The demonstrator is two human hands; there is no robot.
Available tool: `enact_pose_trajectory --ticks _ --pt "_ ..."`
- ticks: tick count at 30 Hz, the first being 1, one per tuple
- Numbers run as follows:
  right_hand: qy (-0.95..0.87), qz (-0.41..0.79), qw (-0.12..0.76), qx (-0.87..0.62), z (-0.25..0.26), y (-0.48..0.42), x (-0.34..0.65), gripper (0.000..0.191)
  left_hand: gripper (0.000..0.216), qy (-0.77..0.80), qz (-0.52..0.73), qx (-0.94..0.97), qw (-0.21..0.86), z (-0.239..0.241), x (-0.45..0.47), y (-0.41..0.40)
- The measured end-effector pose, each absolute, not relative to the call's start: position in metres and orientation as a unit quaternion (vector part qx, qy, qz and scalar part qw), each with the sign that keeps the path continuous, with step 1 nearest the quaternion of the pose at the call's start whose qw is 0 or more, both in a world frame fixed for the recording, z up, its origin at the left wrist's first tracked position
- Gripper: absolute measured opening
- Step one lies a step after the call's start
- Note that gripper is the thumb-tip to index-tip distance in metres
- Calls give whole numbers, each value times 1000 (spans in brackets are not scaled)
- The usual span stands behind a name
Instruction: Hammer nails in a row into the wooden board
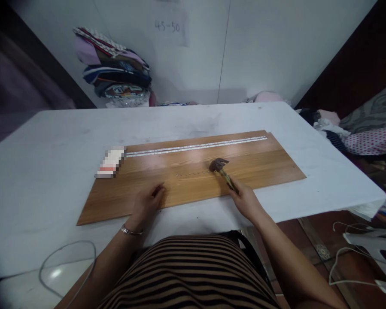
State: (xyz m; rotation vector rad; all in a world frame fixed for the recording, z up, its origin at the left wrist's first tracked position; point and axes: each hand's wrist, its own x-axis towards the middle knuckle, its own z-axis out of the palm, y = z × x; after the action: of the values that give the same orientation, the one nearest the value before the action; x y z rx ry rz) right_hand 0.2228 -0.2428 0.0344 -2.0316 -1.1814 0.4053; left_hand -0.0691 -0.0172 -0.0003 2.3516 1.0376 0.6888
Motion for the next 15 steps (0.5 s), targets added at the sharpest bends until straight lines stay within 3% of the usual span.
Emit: enact_pose_trajectory --ticks 15 --pt "-462 153 373 -790 37 -242 221 55 28 396 250 853 231 1 -69 -17"
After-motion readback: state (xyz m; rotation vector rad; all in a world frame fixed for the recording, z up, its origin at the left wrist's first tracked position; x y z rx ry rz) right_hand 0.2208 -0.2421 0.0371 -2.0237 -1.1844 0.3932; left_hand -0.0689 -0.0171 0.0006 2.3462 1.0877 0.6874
